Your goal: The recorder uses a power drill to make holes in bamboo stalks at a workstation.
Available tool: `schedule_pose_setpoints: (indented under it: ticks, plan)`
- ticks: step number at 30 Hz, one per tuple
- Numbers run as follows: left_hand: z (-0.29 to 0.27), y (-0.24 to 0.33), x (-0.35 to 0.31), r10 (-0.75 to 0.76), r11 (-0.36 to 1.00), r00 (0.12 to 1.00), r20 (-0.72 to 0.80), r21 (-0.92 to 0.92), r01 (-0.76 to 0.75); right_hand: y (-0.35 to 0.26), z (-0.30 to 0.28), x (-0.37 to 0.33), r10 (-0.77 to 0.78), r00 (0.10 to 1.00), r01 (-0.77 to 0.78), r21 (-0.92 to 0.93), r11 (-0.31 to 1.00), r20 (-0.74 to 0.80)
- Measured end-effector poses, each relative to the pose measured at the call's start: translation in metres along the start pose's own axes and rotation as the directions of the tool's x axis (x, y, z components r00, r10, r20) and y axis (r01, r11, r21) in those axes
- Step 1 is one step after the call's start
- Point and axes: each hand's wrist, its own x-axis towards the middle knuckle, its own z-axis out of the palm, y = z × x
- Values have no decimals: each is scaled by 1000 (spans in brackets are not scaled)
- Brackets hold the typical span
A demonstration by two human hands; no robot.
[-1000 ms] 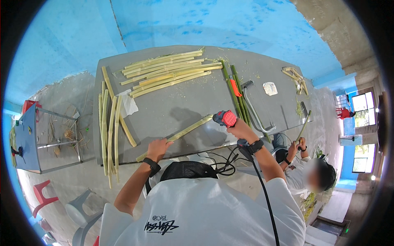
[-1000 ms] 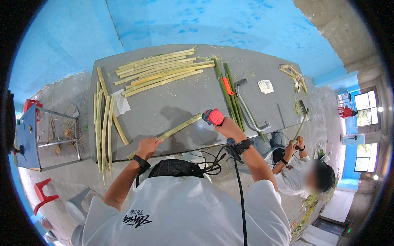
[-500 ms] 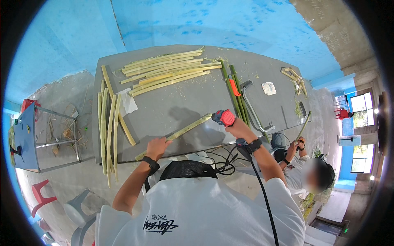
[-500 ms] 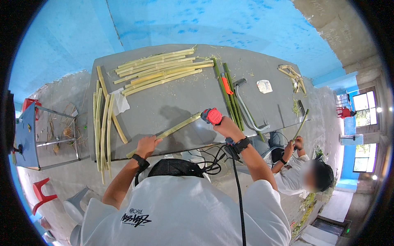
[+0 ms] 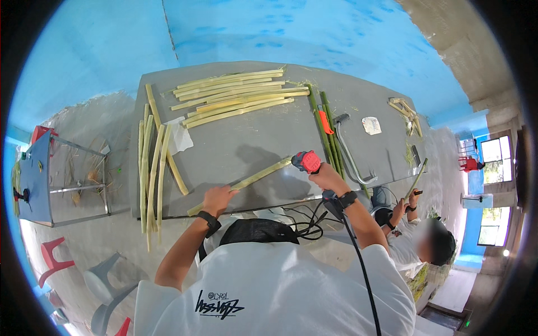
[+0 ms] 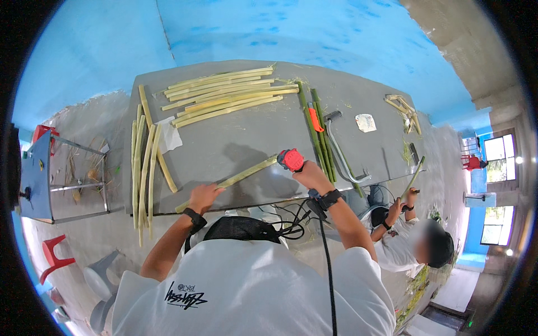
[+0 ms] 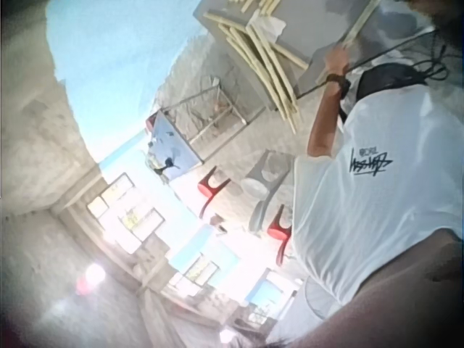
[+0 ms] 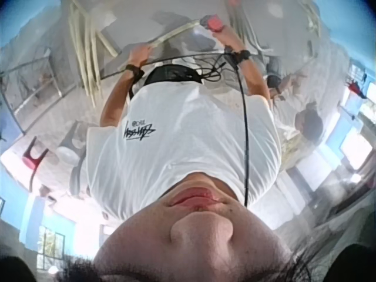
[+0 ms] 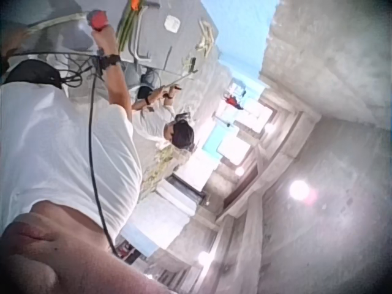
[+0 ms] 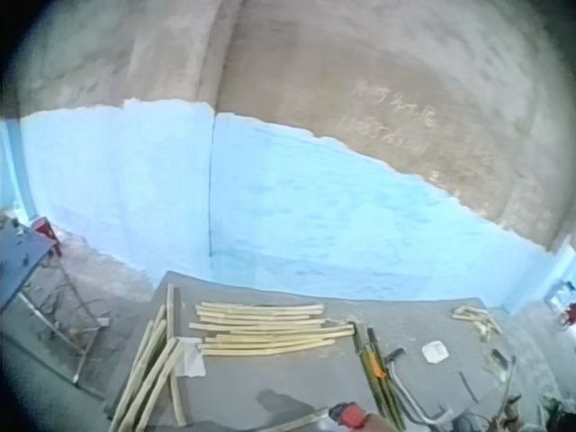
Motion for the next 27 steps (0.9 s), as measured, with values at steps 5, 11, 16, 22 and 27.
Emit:
schedule_pose_setpoints:
  ticks: [5,11,16,22,27]
  plan:
    - [2,-1,0,6,1000,1000,-13,-7,-6,4,-4,-3,-57,997,58,10,998,-43]
    - [3,0,1,9,1000,1000,0,5,-9,14,-7,-4,-59,998,59,16,998,-33]
    - [2,-1,6,-3,1000,999,34,16,2,27,-3,-3,-128,985,130,9,991,-115]
    - [-19,-11,-16,-100,994,992,-81,-54,96,35,-2,-44,-143,975,193,332,923,-169]
    - [-61,-46,-56,-328,922,895,-302,-310,233,104,15,-68,-23,974,161,621,767,-224]
